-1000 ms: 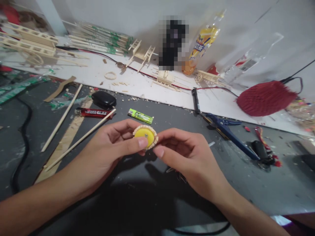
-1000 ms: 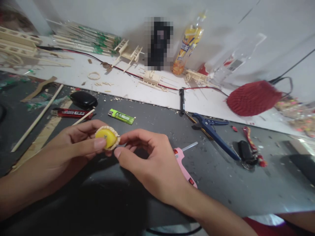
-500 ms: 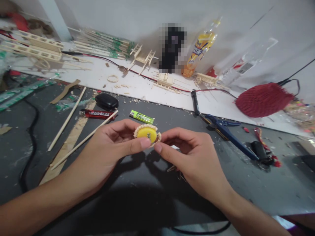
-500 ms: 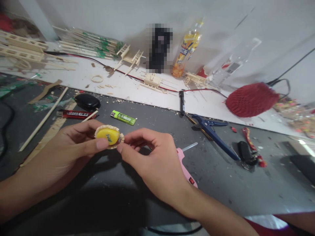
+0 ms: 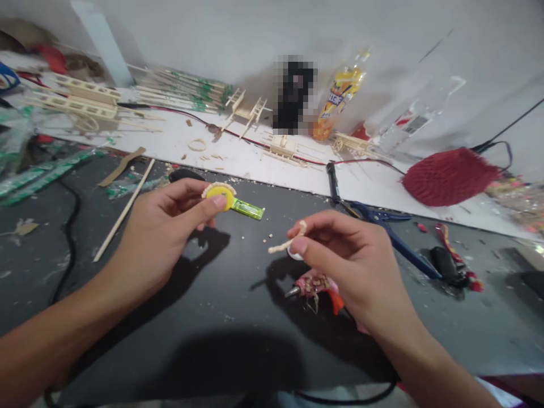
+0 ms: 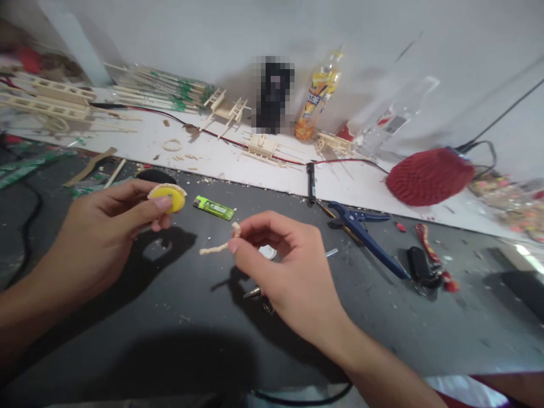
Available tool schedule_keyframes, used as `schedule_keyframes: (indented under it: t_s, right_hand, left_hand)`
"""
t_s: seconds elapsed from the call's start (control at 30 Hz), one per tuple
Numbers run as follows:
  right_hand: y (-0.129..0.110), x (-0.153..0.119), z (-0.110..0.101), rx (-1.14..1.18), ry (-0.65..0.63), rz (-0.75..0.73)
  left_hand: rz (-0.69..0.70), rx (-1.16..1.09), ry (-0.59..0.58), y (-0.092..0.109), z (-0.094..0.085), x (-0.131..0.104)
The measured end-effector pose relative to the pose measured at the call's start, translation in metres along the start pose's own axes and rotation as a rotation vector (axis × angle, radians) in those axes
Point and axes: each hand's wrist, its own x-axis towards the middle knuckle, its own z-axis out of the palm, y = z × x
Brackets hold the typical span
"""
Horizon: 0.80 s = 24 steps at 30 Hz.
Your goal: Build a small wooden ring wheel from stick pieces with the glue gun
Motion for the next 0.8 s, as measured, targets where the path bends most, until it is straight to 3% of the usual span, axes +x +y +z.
schedule_keyframes:
  t_s: [0.2,0.33,0.47,0.63,0.73,0.8]
  right_hand:
    - [-0.017,0.002,-0.026,-0.053,0.025,-0.112]
    - [-0.035,0.002,-0.037,-0.095,-0.030,-0.106]
    - [-0.049,0.004,-0.043,-0.099,-0.078,-0.098]
    - [-0.056,0.006,-0.044,-0.038,-0.110,-0.119]
    - [-0.058,0.003,-0.045,-0.025,-0.136,-0.106]
    - [-0.056,0.000,-0.044,-0.006,-0.124,-0.094]
  left_hand:
    - [0.014,0.372,-0.183,-0.009,-0.011,0.018]
    - [0.149,0.537,-0.115,-0.005,-0.023,0.020]
    - [0.301,0.617,-0.054,0.028,-0.030,0.008]
    - [0.475,0.542,-0.114,0.081,0.002,-0.025]
    - [0.553,0.429,-0.233,0.090,0.027,-0.034]
    - [0.505,0.326,-0.270,0.086,0.039,-0.035]
